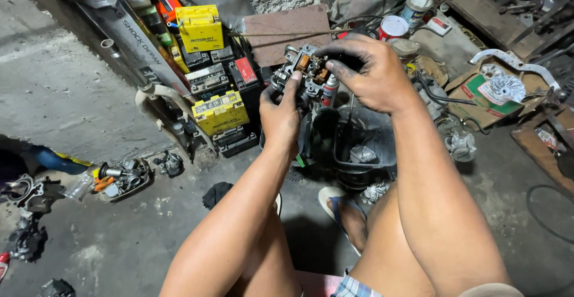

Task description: Cleaning a motorcycle cylinder head using a brush and a small scraping tool to remove grime.

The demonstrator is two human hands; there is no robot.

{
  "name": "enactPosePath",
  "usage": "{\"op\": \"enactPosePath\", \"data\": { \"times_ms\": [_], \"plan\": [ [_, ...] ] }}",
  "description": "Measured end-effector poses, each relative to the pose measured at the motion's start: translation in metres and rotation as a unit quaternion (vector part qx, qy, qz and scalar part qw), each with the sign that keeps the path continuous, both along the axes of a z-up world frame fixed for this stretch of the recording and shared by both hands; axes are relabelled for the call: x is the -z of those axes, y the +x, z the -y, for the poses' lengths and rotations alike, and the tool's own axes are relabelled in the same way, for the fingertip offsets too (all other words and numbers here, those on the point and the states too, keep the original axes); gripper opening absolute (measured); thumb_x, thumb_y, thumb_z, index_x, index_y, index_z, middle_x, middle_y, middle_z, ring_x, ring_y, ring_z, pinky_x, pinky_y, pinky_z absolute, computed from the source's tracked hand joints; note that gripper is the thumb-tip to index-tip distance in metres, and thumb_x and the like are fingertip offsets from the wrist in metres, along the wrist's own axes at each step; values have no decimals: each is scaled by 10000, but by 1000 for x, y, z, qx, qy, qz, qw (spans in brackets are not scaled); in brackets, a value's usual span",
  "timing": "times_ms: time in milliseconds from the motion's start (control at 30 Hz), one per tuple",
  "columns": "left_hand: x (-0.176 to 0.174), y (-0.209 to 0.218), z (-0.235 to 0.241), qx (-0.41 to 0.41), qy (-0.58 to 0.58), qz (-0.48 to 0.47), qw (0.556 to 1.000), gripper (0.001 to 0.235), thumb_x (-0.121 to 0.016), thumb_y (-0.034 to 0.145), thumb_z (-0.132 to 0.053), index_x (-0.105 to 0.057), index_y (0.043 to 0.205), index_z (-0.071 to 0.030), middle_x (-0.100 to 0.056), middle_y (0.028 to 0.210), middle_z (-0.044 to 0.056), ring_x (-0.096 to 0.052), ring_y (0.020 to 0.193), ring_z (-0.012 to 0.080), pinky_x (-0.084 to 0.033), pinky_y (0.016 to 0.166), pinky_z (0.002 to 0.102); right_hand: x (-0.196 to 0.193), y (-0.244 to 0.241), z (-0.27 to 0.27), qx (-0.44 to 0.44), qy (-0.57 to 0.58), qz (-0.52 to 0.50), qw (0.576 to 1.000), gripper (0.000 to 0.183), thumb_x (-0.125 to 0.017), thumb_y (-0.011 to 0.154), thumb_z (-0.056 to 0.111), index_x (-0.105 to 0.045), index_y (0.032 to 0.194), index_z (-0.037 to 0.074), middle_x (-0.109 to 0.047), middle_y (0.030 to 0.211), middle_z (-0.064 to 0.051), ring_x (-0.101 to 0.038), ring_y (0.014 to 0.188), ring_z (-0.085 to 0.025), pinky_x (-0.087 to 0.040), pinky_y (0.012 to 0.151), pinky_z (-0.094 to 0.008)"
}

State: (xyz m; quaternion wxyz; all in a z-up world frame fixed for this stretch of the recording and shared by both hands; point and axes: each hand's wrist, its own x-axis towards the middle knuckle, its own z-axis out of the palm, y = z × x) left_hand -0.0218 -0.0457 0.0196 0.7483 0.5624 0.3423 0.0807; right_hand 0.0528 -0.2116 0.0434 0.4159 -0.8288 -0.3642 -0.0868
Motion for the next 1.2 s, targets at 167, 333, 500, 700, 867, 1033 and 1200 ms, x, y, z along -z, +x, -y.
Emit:
{"op": "enactPosePath", "data": {
  "times_ms": [167, 333, 500, 700, 867, 1033, 1200],
  "plan": [
    [53, 22, -4, -38, 5, 110, 993, 809, -875, 748, -424, -557, 1292, 84, -594, 944, 162, -701, 786, 232, -627, 661, 376, 3, 4, 1, -25, 68, 71, 995, 152, -759, 976, 24, -778, 1126, 33, -736, 1011, -193, -720, 967, -359, -549, 863, -474],
    [52, 21, -2, -27, 40, 95, 994, 809, -869, 742, -455, -578, 1278, 77, -624, 931, 161, -728, 788, 234, -627, 659, 365, 6, 8, 8, -22, 38, 104, 994, 120, -758, 995, 43, -792, 1109, 51, -747, 984, -182, -731, 934, -379, -562, 834, -474],
    [53, 25, 0, -24, 61, 90, 994, 829, -867, 731, -486, -585, 1285, 63, -637, 973, 166, -731, 840, 246, -627, 680, 382, 5, 10, 8, -16, 32, 115, 993, 128, -760, 988, 37, -793, 1111, 41, -756, 988, -191, -734, 936, -400, -563, 827, -486],
    [54, 30, 2, -28, 50, 106, 993, 810, -879, 737, -437, -572, 1292, 66, -629, 1018, 195, -712, 875, 257, -630, 702, 364, 13, 14, 12, -1, 13, 125, 992, 110, -760, 1004, 80, -778, 1102, 32, -760, 988, -200, -734, 930, -415, -569, 815, -494],
    [52, 34, 2, -27, 51, 123, 991, 791, -882, 753, -410, -560, 1284, 80, -601, 1008, 195, -697, 851, 246, -631, 685, 361, -1, 9, 12, 20, -23, 131, 991, 108, -752, 1004, 56, -769, 1096, 1, -763, 995, -216, -741, 924, -403, -570, 852, -488],
    [58, 40, 2, -21, 33, 124, 991, 861, -882, 746, -434, -520, 1338, 77, -563, 1085, 220, -674, 928, 273, -641, 740, 398, 4, 14, 13, 1, 2, 127, 992, 168, -764, 985, 53, -781, 1152, 38, -757, 1037, -220, -730, 981, -428, -565, 880, -525],
    [58, 40, 2, -3, 78, 108, 991, 855, -867, 747, -484, -548, 1331, 53, -590, 1125, 232, -701, 1018, 313, -630, 808, 415, 21, 26, 14, 0, 11, 129, 992, 168, -763, 1007, 122, -757, 1139, 18, -761, 1042, -224, -734, 987, -425, -572, 888, -517]
  ]
}}
